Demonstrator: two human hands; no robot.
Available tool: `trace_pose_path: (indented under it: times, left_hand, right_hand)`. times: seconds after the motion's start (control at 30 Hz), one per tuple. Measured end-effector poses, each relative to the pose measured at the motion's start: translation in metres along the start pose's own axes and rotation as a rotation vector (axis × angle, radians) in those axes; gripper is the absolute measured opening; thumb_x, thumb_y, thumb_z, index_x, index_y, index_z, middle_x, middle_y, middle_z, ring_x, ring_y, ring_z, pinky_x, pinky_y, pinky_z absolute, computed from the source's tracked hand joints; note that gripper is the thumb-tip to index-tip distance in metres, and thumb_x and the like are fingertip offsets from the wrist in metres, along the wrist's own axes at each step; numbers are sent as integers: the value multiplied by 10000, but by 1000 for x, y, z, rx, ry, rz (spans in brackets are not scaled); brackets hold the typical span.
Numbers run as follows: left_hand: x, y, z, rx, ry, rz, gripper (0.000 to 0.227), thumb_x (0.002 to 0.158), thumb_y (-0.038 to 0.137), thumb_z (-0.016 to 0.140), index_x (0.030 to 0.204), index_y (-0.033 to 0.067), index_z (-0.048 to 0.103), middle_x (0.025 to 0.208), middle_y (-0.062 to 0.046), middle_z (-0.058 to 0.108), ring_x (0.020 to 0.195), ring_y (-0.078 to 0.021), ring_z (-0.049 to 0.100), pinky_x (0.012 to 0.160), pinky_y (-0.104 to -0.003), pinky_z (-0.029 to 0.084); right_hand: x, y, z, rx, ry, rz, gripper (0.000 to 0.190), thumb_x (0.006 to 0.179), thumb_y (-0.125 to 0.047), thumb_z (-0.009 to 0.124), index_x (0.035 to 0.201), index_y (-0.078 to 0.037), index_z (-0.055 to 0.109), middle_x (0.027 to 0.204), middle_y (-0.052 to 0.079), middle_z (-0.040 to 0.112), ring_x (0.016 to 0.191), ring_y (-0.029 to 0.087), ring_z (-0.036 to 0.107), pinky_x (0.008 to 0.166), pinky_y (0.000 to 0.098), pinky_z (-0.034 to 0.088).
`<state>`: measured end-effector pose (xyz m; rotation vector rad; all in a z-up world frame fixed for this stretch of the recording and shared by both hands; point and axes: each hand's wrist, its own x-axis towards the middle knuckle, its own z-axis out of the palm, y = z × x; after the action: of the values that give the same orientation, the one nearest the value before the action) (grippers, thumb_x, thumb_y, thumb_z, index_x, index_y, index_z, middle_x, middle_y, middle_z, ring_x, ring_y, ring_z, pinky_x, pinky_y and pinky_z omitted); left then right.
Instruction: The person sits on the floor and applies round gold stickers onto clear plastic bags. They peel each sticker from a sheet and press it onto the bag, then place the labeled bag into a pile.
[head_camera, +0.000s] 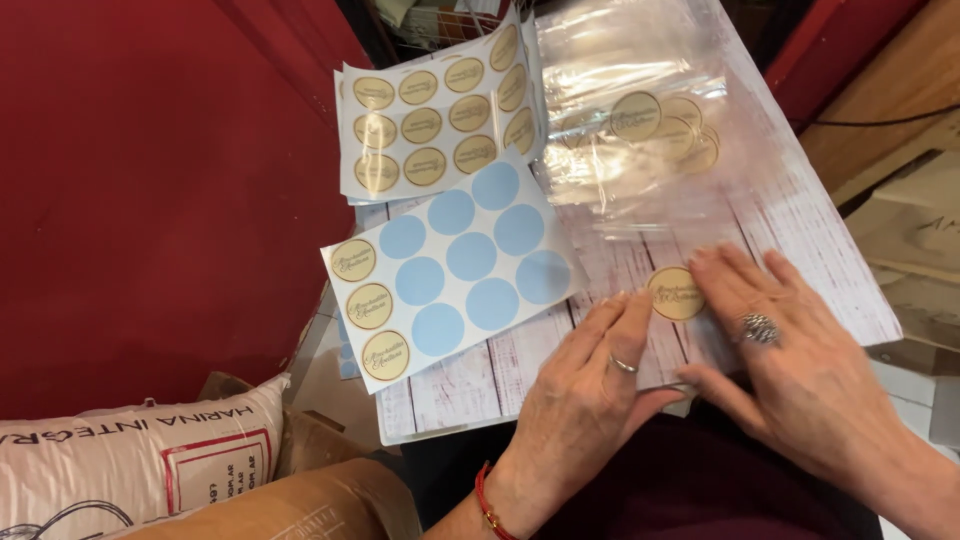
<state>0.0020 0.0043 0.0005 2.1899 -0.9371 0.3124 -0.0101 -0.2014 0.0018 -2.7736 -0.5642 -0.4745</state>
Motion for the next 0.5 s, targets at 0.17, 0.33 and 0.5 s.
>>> trace_pose_path:
  times: [0.17,0.33,0.5]
  left_hand:
    - [1,-1,-1,-26,16,-28,847,798,109,814,1458,-119,334,1446,-280,532,1349,-378,572,1146,-415,485]
    - [-1,-2,-6,-56,21,-10,780,845,181,783,1443,-108,374,1401,-249,561,1306,-363,586,1118,-410,495]
    - [-2,-4,-9,-116,-44,1,797,810,115,768,1470,-81,367,1436,-204,512,1378,-367,501,1180,-431,434]
  right_hand:
    - [3,-6,14,28,-25,-192,825,873,-458,582,1496,59,427,1586,203,458,1516,308,386,1265,443,276]
    - [-4,-9,8,8,-7,-193,799,807,-401,678,1460,19,489,1540,150,528,1457,276,478,1230,426,368]
    - [-25,-12,-7,-34,12,-206,653,802,-198,590,1436,-58,531,1528,65,548,1427,228,511,1226,415,390]
